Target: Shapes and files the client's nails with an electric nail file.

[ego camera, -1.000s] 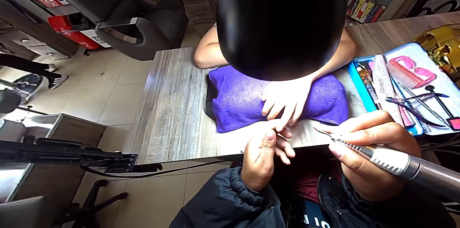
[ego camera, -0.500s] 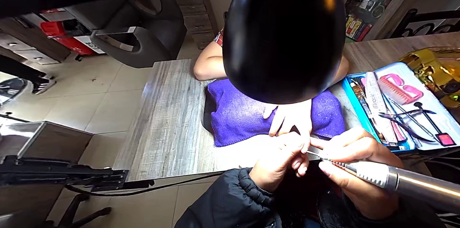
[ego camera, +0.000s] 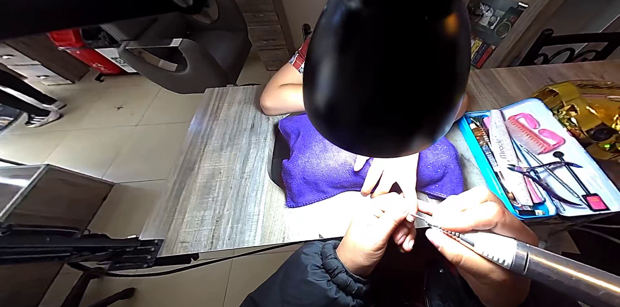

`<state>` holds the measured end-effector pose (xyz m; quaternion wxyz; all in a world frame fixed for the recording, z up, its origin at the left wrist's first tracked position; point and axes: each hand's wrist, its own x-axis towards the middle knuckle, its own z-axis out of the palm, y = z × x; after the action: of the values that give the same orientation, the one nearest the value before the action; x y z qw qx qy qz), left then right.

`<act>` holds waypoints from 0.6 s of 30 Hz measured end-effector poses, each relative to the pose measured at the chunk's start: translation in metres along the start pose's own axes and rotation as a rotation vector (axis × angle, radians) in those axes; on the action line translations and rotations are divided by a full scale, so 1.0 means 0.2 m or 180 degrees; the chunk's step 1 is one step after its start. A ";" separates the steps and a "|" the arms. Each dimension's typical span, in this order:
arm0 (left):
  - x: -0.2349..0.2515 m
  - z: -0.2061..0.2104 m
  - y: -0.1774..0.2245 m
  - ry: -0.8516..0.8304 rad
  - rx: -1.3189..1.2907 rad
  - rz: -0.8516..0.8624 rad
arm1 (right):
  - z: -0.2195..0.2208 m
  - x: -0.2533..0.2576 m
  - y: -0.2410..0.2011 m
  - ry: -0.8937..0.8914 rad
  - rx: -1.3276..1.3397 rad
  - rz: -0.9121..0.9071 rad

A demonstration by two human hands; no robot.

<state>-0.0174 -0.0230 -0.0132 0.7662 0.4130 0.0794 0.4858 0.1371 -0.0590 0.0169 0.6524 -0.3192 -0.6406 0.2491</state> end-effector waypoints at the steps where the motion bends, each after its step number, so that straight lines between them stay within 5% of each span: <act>1: 0.00 0.00 0.00 0.0010 0.0004 -0.0003 | 0.00 0.00 0.00 0.0003 0.0020 0.0012; 18: -0.01 0.00 0.00 -0.0016 -0.0037 0.0065 | 0.01 -0.02 0.01 0.0009 -0.0003 -0.0150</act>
<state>-0.0183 -0.0253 -0.0147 0.7638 0.4105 0.0703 0.4931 0.1359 -0.0607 0.0127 0.6589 -0.3048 -0.6472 0.2328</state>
